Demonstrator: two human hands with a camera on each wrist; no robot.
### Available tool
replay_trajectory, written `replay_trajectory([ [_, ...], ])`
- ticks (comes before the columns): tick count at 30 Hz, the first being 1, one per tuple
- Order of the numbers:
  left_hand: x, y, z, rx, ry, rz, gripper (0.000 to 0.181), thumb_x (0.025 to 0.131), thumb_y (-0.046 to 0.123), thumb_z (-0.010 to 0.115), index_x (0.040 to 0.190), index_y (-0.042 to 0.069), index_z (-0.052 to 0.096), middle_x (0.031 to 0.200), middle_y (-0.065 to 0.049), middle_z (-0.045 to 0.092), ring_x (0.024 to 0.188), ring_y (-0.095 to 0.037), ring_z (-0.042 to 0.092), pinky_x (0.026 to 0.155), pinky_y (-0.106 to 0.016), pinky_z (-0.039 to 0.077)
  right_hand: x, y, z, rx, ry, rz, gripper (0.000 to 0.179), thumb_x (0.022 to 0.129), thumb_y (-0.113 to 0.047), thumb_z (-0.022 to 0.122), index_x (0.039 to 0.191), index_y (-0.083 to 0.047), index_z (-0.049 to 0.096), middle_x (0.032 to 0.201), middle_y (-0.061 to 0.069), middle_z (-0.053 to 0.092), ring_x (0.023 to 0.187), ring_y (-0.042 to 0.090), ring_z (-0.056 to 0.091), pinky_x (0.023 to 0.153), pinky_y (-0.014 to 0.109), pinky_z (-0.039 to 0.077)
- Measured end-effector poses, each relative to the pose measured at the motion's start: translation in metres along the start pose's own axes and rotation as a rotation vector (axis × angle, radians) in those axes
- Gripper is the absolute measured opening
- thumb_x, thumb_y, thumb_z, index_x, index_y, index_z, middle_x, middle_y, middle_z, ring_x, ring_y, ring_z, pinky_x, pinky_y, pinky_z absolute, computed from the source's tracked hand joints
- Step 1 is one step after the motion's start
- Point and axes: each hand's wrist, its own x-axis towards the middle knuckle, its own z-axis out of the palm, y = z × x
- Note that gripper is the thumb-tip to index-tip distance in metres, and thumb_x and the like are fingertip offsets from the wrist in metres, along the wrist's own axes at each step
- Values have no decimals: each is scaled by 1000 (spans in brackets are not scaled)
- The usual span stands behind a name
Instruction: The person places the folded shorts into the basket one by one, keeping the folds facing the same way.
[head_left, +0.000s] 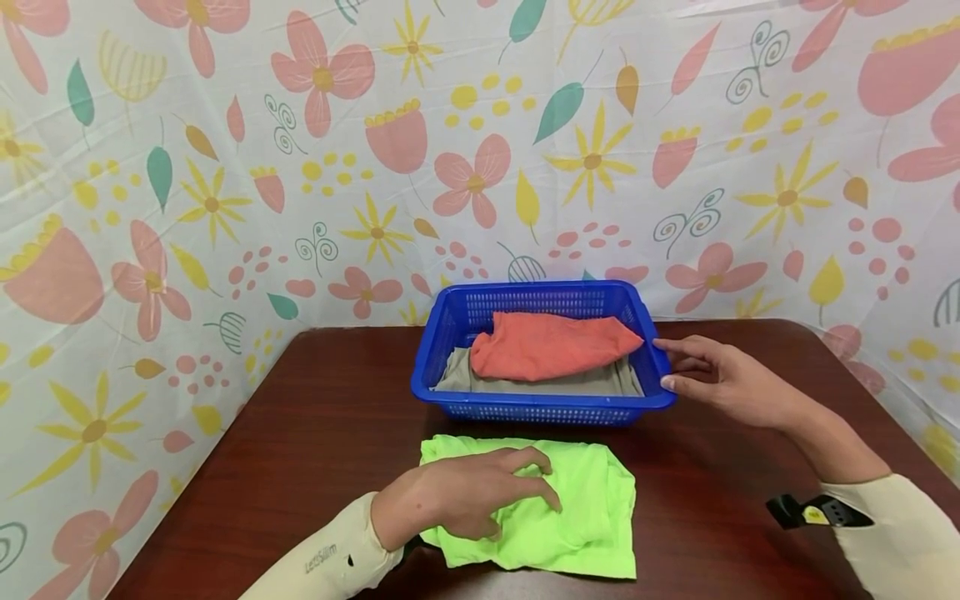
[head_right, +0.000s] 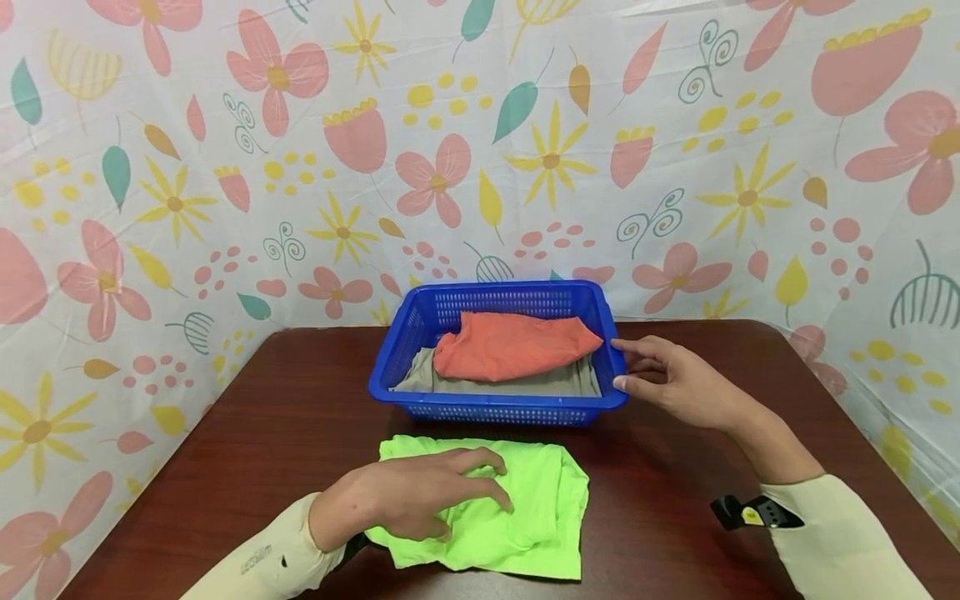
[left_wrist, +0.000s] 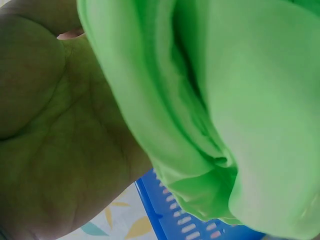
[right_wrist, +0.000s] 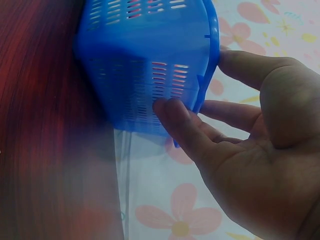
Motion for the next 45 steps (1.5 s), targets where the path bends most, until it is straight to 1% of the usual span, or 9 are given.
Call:
replay_trajectory([
  [3, 4, 2, -2, -7, -14, 7, 78, 85, 6, 89, 148, 35, 52, 162, 2, 35, 147, -13, 42, 110, -17, 39, 0, 0, 0, 6, 0, 0, 63, 103, -19, 72, 158, -2, 47, 138, 19, 63, 119, 38, 67, 82, 23, 59],
  [7, 9, 4, -4, -23, -32, 7, 78, 86, 7, 89, 149, 35, 52, 162, 2, 35, 147, -13, 42, 108, -16, 40, -1, -1, 0, 9, -3, -1, 62, 103, -20, 72, 157, -2, 47, 139, 19, 63, 119, 39, 67, 83, 26, 61],
  [10, 12, 6, -5, -9, -30, 7, 78, 86, 9, 89, 149, 36, 53, 161, 3, 36, 146, -13, 44, 106, -15, 41, -1, -2, 0, 11, -2, -3, 62, 103, -20, 72, 157, -2, 48, 138, 19, 63, 119, 39, 67, 84, 26, 61],
  [14, 15, 8, -5, 2, -24, 11, 78, 85, 9, 90, 149, 37, 53, 161, 3, 36, 145, -12, 44, 107, -14, 40, -1, -3, 0, 17, -3, -8, 62, 103, -19, 72, 157, -2, 48, 138, 19, 63, 118, 39, 68, 84, 26, 61],
  [19, 16, 8, -6, -7, -23, 18, 77, 86, 11, 90, 149, 36, 53, 161, 3, 36, 145, -12, 44, 109, -15, 39, -2, -4, -1, 19, -3, -11, 61, 103, -19, 72, 156, 0, 48, 137, 20, 63, 118, 40, 68, 84, 28, 62],
  [23, 16, 8, -6, -7, -18, 17, 76, 86, 12, 90, 149, 36, 54, 161, 3, 36, 145, -12, 44, 109, -15, 39, -2, -3, -1, 16, -1, -14, 61, 103, -19, 72, 156, 0, 48, 137, 20, 63, 118, 39, 68, 84, 26, 61],
  [31, 16, 8, -5, 17, -6, 18, 76, 86, 14, 91, 149, 37, 54, 160, 2, 36, 146, -13, 44, 110, -16, 39, -1, -1, 0, 13, -1, -12, 62, 103, -19, 73, 157, -1, 48, 137, 20, 64, 118, 38, 68, 84, 24, 60],
  [39, 15, 4, -6, -79, -46, 11, 74, 90, 12, 87, 150, 36, 53, 163, 3, 34, 151, -12, 37, 111, -20, 41, -1, -1, 0, 10, 3, -11, 62, 103, -19, 73, 157, -2, 48, 137, 19, 64, 118, 38, 68, 83, 21, 58],
  [45, 15, 3, -7, -85, -50, 12, 72, 91, 11, 84, 151, 36, 53, 163, 3, 33, 150, -12, 37, 109, -21, 43, -1, -1, 0, 6, 7, -11, 62, 103, -19, 72, 157, -2, 47, 137, 19, 64, 118, 38, 67, 82, 21, 58],
])
